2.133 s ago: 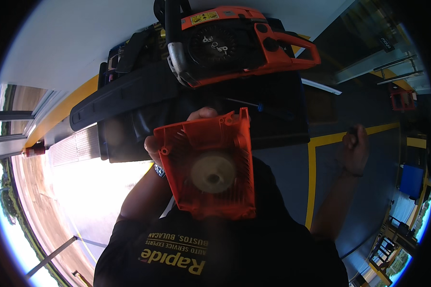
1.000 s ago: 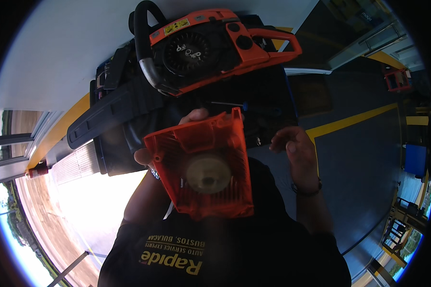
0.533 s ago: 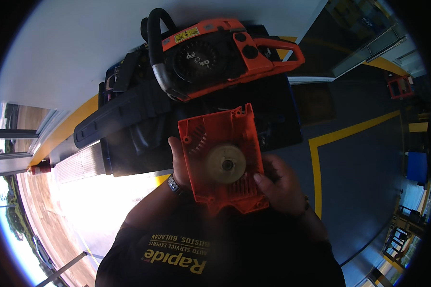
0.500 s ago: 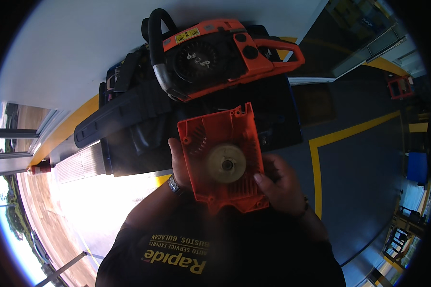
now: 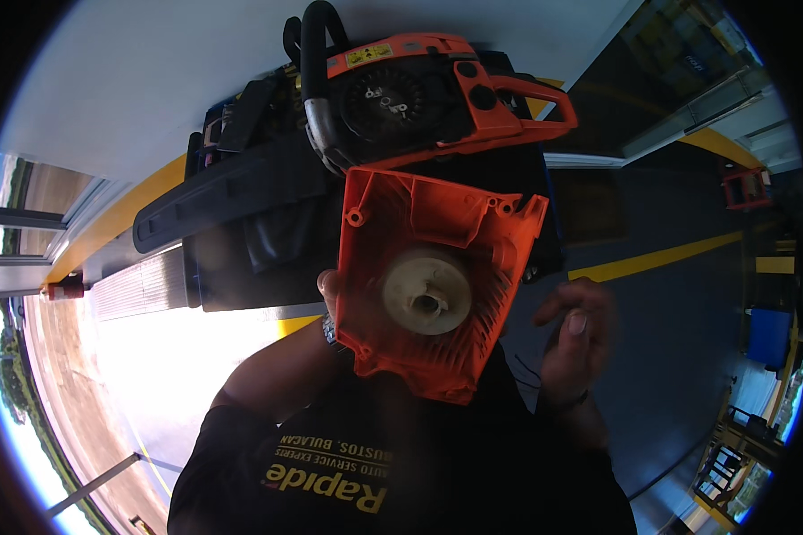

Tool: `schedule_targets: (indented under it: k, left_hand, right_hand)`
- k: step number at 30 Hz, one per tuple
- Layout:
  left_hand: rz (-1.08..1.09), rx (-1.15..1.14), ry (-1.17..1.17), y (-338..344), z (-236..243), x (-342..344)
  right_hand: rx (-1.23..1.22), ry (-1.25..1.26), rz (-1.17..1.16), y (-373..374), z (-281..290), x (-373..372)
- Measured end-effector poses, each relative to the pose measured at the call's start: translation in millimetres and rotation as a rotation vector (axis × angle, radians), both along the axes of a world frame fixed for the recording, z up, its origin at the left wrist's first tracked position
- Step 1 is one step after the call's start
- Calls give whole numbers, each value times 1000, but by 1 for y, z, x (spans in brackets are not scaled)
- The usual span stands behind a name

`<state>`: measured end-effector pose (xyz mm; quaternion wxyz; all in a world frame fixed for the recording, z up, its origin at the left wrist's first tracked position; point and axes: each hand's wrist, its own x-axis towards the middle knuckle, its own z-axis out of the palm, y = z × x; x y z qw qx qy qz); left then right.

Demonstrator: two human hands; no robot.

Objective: The person removes the red starter housing from a chainsaw, uses a screwdriver to adjust the internal spool, and then reattaches the housing to the chainsaw body.

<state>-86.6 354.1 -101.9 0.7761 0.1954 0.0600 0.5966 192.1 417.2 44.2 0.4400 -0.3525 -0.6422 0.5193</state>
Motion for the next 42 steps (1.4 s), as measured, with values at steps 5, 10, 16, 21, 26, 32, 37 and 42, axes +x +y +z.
schedule_targets:
  k: [5,10,16,21,26,32,37,42]
  left_hand:
    - [-304,263,-772,54,76,52]
    - [-277,227,-570,69,95,65]
    - [-197,207,-188,79,118,59]
    - [-156,193,-84,77,124,53]
    - [-1,324,264,75,126,37]
    - [-64,338,320,79,148,-7]
    - [-81,240,373,60,159,-27]
    - [-115,247,288,54,158,-35]
  right_hand:
    - [176,-57,-31,33,26,6]
    - [237,18,-286,22,35,-16]
    - [-17,342,-143,17,40,11]
    - [137,295,0,14,44,19]
    - [212,131,-346,13,52,-3]
    - [276,342,-215,40,94,-29]
    - [289,269,-225,35,119,-58]
    - [259,411,-120,30,130,-77]
